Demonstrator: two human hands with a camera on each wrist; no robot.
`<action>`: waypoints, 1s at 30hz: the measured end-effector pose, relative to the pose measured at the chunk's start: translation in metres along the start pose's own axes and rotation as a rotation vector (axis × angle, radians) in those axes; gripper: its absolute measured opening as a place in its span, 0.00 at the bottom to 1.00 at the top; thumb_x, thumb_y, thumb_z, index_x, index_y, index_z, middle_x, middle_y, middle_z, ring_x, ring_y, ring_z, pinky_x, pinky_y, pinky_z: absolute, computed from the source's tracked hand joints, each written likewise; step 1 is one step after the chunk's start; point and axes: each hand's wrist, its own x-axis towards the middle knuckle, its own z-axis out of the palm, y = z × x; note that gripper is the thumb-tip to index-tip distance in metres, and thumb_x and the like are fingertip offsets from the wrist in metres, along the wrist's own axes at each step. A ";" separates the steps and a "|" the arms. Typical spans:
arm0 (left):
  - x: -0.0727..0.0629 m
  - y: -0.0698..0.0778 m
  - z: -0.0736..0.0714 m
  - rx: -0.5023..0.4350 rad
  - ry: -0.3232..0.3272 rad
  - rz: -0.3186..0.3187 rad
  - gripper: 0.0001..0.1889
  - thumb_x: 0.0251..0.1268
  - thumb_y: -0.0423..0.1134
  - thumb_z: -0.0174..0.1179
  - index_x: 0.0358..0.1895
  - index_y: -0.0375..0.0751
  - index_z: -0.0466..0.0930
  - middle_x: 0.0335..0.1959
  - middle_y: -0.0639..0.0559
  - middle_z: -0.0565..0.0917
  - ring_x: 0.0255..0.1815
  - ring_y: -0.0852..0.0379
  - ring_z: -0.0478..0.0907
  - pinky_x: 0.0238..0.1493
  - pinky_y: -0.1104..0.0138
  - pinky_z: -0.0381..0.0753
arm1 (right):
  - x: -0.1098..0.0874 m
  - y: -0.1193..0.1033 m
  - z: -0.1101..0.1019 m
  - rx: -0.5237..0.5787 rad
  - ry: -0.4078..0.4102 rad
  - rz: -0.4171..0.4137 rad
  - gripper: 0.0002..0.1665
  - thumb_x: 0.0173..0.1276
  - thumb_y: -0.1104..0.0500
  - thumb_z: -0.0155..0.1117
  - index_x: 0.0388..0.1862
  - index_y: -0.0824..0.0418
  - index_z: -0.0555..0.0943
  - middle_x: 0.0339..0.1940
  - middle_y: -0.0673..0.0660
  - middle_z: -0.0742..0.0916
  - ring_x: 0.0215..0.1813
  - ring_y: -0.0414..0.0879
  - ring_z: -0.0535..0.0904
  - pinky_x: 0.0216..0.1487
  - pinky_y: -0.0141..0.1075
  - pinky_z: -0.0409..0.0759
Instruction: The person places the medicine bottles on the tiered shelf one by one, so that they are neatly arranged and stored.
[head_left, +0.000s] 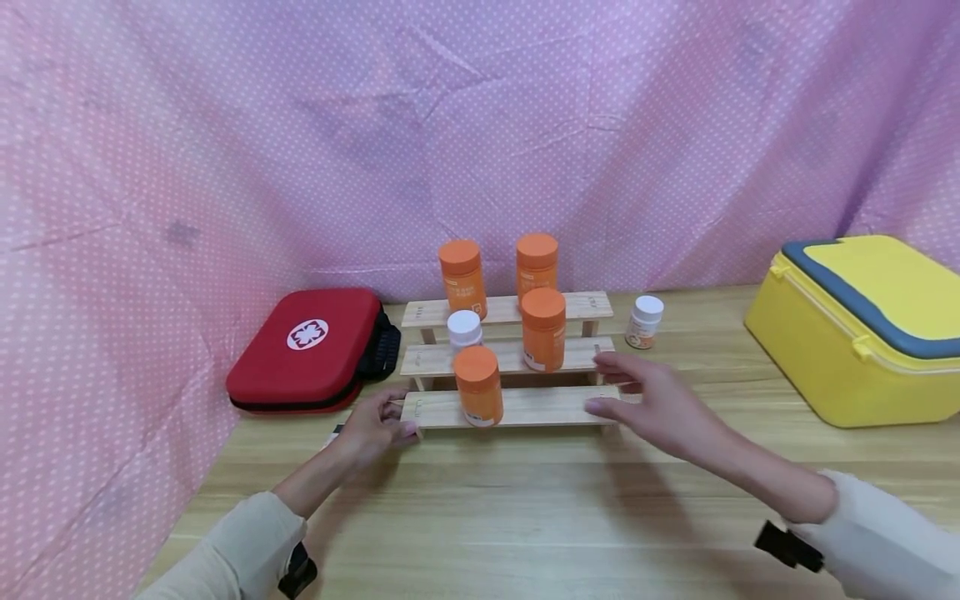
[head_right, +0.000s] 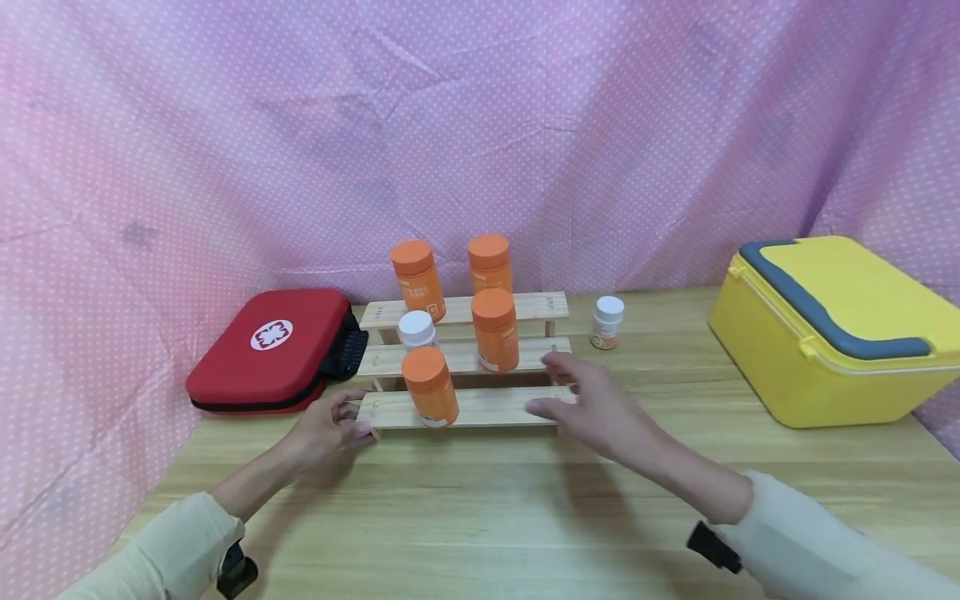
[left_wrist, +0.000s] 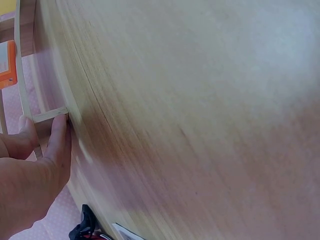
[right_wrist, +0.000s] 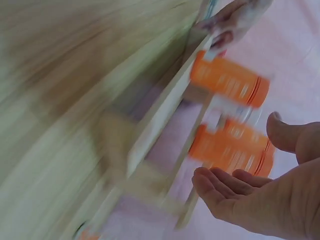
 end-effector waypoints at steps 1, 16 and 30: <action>0.000 0.000 0.000 0.003 0.000 -0.002 0.27 0.60 0.21 0.60 0.64 0.32 0.67 0.48 0.38 0.80 0.44 0.52 0.79 0.45 0.60 0.85 | -0.003 0.006 -0.005 -0.019 0.013 0.017 0.37 0.62 0.51 0.70 0.64 0.68 0.72 0.58 0.66 0.80 0.56 0.61 0.78 0.54 0.53 0.79; 0.001 0.002 0.000 -0.001 -0.007 -0.019 0.27 0.61 0.21 0.59 0.64 0.33 0.66 0.50 0.38 0.80 0.46 0.51 0.79 0.47 0.60 0.84 | -0.006 0.082 -0.054 -0.128 0.120 0.141 0.37 0.65 0.48 0.67 0.62 0.73 0.72 0.59 0.72 0.78 0.56 0.67 0.76 0.51 0.56 0.79; 0.002 -0.001 0.002 -0.042 -0.009 -0.010 0.27 0.60 0.19 0.58 0.64 0.30 0.65 0.50 0.35 0.79 0.45 0.50 0.80 0.45 0.59 0.85 | 0.052 0.113 -0.084 -0.105 0.087 0.184 0.47 0.67 0.44 0.63 0.72 0.72 0.57 0.67 0.75 0.69 0.65 0.71 0.65 0.60 0.63 0.69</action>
